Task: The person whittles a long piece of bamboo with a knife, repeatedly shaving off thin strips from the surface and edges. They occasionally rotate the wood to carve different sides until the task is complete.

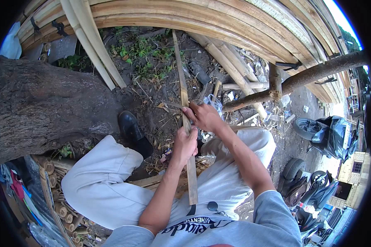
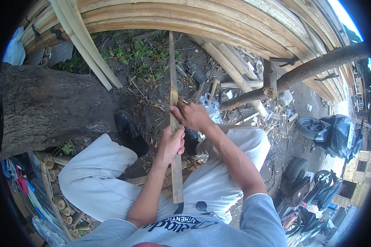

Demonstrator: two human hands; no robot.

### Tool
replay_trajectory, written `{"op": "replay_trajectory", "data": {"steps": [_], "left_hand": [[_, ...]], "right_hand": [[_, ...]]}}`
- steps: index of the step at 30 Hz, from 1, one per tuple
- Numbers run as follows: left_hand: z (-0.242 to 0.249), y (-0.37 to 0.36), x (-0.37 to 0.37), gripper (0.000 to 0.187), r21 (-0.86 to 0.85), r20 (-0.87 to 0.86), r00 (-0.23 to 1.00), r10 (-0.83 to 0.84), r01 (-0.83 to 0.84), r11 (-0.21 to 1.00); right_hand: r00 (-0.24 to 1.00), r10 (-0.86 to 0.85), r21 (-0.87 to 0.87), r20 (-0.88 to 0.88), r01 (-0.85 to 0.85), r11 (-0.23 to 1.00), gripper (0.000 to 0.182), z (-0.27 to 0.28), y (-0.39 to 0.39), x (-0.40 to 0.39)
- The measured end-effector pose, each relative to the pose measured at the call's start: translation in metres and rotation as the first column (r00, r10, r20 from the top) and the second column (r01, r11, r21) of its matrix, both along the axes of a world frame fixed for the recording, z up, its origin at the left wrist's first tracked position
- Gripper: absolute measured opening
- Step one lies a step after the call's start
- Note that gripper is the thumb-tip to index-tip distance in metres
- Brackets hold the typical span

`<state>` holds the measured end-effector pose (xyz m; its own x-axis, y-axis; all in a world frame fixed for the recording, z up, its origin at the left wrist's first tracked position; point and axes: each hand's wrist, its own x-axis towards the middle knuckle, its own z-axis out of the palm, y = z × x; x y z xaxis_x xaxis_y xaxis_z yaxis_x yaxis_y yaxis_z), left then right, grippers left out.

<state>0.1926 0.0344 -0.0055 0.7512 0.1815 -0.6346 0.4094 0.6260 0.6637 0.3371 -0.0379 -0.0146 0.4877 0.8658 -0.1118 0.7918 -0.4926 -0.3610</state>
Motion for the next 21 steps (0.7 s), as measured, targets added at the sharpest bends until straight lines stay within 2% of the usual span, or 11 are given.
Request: {"op": "replay_trajectory", "data": {"steps": [1,2,5,9,13,19,21], "left_hand": [[0.000,-0.002,0.001,0.015,0.001,0.003,1.000,-0.022,0.022,1.000],[0.002,-0.004,0.002,0.014,0.021,-0.012,1.000,-0.016,0.017,1.000],[0.008,-0.012,0.009,0.010,0.024,-0.020,1.000,-0.003,0.004,1.000],[0.008,-0.021,0.015,0.009,0.022,-0.021,0.999,-0.026,0.026,0.999],[0.011,-0.020,0.017,0.009,0.044,-0.057,0.998,-0.018,0.021,0.999],[0.019,0.001,0.009,0.015,-0.038,-0.071,0.997,0.029,-0.032,0.999],[0.017,0.009,0.005,0.020,-0.069,-0.060,0.998,-0.007,0.002,0.998]], "right_hand": [[0.997,0.066,0.076,0.029,-0.068,0.995,0.037,-0.001,-0.003,0.000],[0.981,0.145,0.041,0.131,-0.152,0.988,0.035,-0.005,-0.008,0.003],[0.993,-0.091,-0.039,-0.075,0.088,0.995,0.043,0.001,-0.006,0.004],[0.987,-0.148,0.035,-0.068,0.151,0.988,0.050,0.010,-0.013,0.005],[0.990,-0.122,0.039,-0.078,0.125,0.991,0.057,0.016,-0.017,0.008],[0.987,-0.057,0.042,-0.151,0.064,0.997,0.049,0.016,-0.023,0.011],[0.993,-0.018,0.088,-0.120,0.028,0.996,0.045,0.016,-0.019,0.008]]}}
